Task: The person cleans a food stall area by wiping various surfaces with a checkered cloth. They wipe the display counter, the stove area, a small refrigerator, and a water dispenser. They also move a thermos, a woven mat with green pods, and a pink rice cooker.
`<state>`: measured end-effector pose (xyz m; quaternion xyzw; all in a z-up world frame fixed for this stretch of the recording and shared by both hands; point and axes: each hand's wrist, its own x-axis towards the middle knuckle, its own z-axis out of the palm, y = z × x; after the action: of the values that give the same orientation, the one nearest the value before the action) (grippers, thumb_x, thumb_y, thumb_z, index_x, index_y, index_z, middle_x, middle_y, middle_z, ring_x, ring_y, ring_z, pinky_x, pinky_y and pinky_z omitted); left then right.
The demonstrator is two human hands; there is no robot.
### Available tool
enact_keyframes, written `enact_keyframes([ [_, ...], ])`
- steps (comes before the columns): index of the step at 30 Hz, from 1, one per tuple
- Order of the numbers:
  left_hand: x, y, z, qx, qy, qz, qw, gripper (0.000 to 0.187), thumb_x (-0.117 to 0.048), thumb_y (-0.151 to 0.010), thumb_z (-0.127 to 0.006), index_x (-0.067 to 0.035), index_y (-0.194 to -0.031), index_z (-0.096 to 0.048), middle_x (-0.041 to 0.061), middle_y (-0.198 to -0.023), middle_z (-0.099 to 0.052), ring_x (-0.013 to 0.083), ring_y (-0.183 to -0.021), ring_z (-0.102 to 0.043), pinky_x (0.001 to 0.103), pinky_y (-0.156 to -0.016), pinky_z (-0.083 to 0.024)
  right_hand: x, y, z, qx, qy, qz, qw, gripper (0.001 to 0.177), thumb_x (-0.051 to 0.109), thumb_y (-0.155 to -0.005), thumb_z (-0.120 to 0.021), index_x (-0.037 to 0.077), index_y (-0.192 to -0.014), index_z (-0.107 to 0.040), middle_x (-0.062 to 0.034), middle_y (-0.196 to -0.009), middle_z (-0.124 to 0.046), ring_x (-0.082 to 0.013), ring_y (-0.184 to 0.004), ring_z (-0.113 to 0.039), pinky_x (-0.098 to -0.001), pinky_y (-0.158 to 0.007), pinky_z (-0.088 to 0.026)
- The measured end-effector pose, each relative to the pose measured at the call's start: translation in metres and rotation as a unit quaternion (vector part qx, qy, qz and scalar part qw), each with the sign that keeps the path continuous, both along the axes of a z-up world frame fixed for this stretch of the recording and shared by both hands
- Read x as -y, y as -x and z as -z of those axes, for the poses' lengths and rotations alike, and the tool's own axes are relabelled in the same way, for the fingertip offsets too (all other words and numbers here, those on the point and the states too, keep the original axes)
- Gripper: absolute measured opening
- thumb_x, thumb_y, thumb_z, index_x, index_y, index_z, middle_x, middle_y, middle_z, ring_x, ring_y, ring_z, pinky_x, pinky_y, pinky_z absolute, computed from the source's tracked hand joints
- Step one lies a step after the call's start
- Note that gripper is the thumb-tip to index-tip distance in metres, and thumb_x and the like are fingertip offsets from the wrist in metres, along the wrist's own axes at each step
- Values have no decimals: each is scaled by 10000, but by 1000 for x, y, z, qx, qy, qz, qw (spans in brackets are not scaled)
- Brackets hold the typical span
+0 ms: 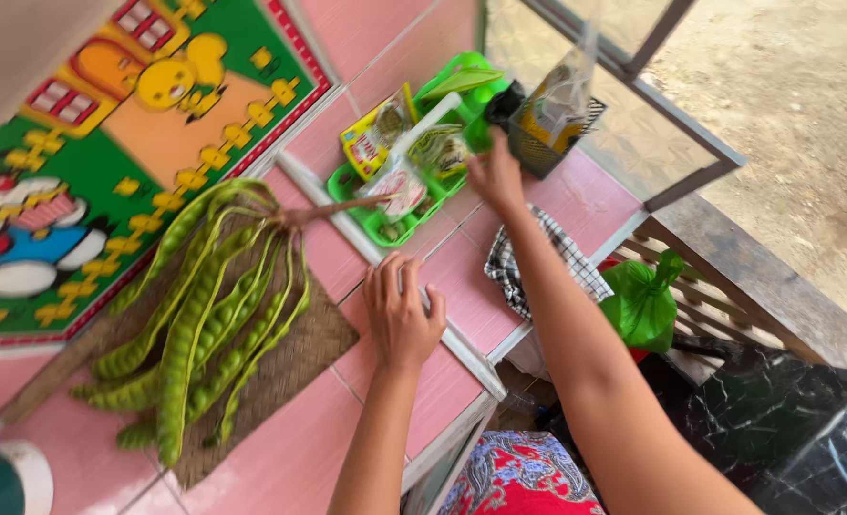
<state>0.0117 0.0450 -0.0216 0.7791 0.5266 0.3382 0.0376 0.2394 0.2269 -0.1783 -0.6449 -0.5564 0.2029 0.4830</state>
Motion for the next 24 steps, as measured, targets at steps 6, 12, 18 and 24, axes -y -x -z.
enact_keyframes([
  [6,-2,0,-9,-14,14,13,1000,312,-140,-870,-617,-10,-1154,-605,174,-1220,-585,351,-1234,-553,566,-1134,-384,193,-12,0,285,13,-65,956,413,327,-824,-759,217,-1211,-666,-108,-1390,-587,-375,-1365,-499,-607,-1113,-373],
  [12,1,-1,-6,-28,33,7,999,301,-138,-875,-610,-33,-1157,-600,152,-1240,-592,334,-1256,-556,581,-1130,-373,182,-74,21,439,199,-78,872,767,339,-811,-678,384,-1541,-448,-13,-1708,-284,-283,-1577,-252,-564,-1264,-214],
  [18,2,0,-8,-41,47,10,998,301,-127,-886,-588,-30,-1170,-599,150,-1247,-593,333,-1260,-555,583,-1139,-366,131,-121,62,352,145,-1,925,711,337,-923,-609,204,-1598,-428,-124,-1701,-296,-326,-1584,-229,-576,-1253,-184],
  [24,0,-1,-6,-47,54,8,997,300,-121,-886,-576,-32,-1171,-603,136,-1246,-603,321,-1260,-567,585,-1146,-364,89,-133,70,342,178,66,920,685,418,-955,-576,199,-1586,-422,-133,-1682,-296,-299,-1571,-211,-666,-1215,-138],
])
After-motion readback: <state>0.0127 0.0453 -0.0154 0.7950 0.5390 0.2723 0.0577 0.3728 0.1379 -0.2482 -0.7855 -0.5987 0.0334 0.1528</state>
